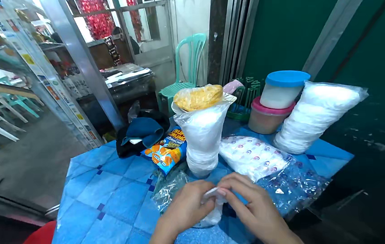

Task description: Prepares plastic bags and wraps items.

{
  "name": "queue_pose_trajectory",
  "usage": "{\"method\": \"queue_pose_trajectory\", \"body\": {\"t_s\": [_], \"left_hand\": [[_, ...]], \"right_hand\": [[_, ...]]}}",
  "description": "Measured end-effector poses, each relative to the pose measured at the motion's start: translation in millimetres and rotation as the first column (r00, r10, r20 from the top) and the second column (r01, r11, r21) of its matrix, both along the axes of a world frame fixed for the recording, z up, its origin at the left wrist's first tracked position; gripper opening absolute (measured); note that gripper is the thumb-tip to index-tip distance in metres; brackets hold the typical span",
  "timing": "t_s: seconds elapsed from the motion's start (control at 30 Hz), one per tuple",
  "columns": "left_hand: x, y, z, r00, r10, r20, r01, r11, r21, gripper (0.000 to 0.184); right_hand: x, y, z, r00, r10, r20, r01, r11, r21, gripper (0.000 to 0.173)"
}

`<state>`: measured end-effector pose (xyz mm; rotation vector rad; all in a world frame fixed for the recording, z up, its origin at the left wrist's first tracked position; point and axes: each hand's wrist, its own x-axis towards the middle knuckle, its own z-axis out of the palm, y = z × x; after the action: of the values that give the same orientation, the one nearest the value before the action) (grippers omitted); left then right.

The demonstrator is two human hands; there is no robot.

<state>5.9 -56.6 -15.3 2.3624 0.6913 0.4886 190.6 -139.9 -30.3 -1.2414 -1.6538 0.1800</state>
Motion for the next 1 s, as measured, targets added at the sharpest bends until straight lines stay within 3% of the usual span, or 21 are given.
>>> {"method": "queue_pose_trajectory", "body": {"t_s": [0.2,0.37,0.43,0.5,0.53,0.57,0.6,0.63,0.7,0.77,0.83,0.93,1.0], "left_hand": [[-9,16,-10,0.996,0.064,-0.07,-0.069,0.995,-0.074,0.025],[-8,24,-16,0.983,0.057,-0.175,-0.058,0.998,-0.002,0.02],[-10,27,-17,0.98,0.062,-0.191,-0.068,0.997,-0.024,0.02],[-17,29,-9,0.997,-0.002,-0.071,-0.006,0.995,-0.099,0.022],[-23,28,-1,0.995,-0.067,0.069,0.078,0.984,-0.161,0.033],[-26,27,7,0.957,-0.138,0.256,0.195,0.957,-0.213,0.048],[-27,25,17,0.886,-0.193,0.421,0.315,0.918,-0.241,0.067],[-25,20,26,0.815,-0.237,0.529,0.411,0.88,-0.238,0.085],[-17,1,40,0.758,-0.303,0.578,0.467,0.87,-0.157,0.114],[-7,-17,45,0.784,-0.294,0.547,0.395,0.916,-0.075,0.127],[0,-28,42,0.774,-0.166,0.611,0.296,0.948,-0.118,0.113],[8,-34,39,0.684,0.133,0.717,0.141,0.941,-0.308,0.052],[8,-33,40,0.648,0.253,0.719,0.093,0.91,-0.404,0.027]], "right_hand": [[14,-2,43,0.931,-0.067,-0.358,0.127,0.981,0.146,0.022],[34,-11,64,0.775,-0.105,-0.623,0.317,0.918,0.239,0.019],[52,-29,72,0.683,0.008,-0.73,0.315,0.899,0.304,0.022],[67,-55,80,0.609,0.155,-0.778,0.208,0.915,0.345,0.024],[65,-61,93,0.592,0.219,-0.775,0.146,0.917,0.371,0.026],[60,-63,101,0.702,0.192,-0.686,0.114,0.92,0.374,0.025],[52,-62,104,0.866,0.049,-0.497,0.15,0.924,0.353,0.019],[40,-56,104,0.952,-0.096,-0.291,0.19,0.93,0.316,0.014],[16,-33,90,0.983,-0.174,-0.056,0.183,0.937,0.296,0.017],[-1,-9,72,0.991,-0.128,-0.025,0.13,0.942,0.311,0.02],[-14,3,62,0.993,-0.091,-0.069,0.108,0.946,0.305,0.02],[-25,7,59,0.987,-0.1,-0.125,0.127,0.965,0.23,0.022],[-22,7,61,0.985,-0.125,-0.117,0.147,0.969,0.201,0.023]]}}
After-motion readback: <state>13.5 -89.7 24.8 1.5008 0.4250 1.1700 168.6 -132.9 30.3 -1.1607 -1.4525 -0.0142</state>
